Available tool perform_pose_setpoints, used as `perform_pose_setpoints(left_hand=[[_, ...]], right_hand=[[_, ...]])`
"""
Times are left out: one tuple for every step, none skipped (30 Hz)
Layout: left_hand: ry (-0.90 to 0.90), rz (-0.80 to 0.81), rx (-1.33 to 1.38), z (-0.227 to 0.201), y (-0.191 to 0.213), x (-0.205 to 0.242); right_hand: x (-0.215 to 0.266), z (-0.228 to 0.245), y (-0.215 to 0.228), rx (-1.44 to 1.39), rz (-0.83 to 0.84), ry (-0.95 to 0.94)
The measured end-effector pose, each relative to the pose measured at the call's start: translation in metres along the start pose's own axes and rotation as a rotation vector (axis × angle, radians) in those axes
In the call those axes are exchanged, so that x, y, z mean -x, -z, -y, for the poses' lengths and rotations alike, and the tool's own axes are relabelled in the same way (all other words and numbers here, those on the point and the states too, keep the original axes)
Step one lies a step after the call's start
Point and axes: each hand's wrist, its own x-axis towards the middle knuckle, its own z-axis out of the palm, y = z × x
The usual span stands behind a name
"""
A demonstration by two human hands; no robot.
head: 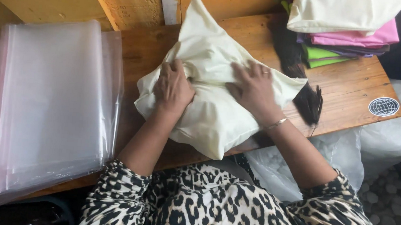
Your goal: The person smooths a white cushion on a wooden table, then uses a dark feather duster to wipe the cushion surface repeatedly. The person adjusts the cushion and continues dusting across different areas.
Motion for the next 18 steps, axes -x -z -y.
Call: perform_pose_setpoints(left_hand=[[-0.001,-0.005,0.006,0.001,-0.004,-0.002],[0.007,-0.095,-0.001,0.004,-0.008,0.0],[0.015,-0.184,-0.009,0.006,-0.013,0.002],[0.012,-0.18,-0.009,-0.002,-0.006,0.007],[-0.02,-0.169,-0.071,-0.009,0.002,0.013],[-0.045,-0.156,-0.135,-0.017,0.01,0.02],[-0.043,-0.151,-0.136,-0.026,0.016,0.028],[-0.046,0.002,-0.147,-0.036,0.023,0.034],[-0.049,0.155,-0.158,-0.046,0.031,0.04],[-0.051,0.151,-0.159,-0.048,0.036,0.045],[-0.088,0.193,-0.172,-0.05,0.042,0.05],[-0.121,0.242,-0.185,-0.051,0.047,0.058],[-0.119,0.245,-0.185,-0.046,0.042,0.061],[-0.138,0.277,-0.218,-0.041,0.036,0.065],[-0.157,0.309,-0.251,-0.036,0.031,0.069],[-0.162,0.302,-0.253,-0.038,0.036,0.074],[-0.199,0.309,-0.265,-0.039,0.041,0.079],[-0.223,0.32,-0.273,-0.04,0.046,0.088]], right_hand=[[-0.004,0.001,0.028,0.006,-0.003,0.003],[-0.004,0.003,0.055,-0.017,0.128,-0.172],[-0.004,0.006,0.082,-0.041,0.259,-0.346],[0.001,0.021,0.103,-0.041,0.261,-0.351],[0.006,0.037,0.124,-0.122,0.313,-0.319],[0.011,0.052,0.145,-0.205,0.368,-0.282],[0.032,0.068,0.125,-0.207,0.373,-0.282],[0.052,0.084,0.106,-0.228,0.404,-0.168],[0.071,0.1,0.086,-0.25,0.432,-0.054],[0.073,0.099,0.075,-0.249,0.427,-0.054],[0.075,0.098,0.065,-0.213,0.349,-0.019],[0.08,0.098,0.054,-0.18,0.279,0.016],[0.069,0.075,0.046,-0.182,0.282,0.017],[0.059,0.053,0.037,-0.142,0.339,-0.018],[0.05,0.03,0.028,-0.103,0.397,-0.052],[0.041,0.024,0.027,-0.101,0.389,-0.054],[0.032,0.019,0.025,-0.171,0.417,-0.066],[0.025,0.014,0.024,-0.243,0.455,-0.066]])
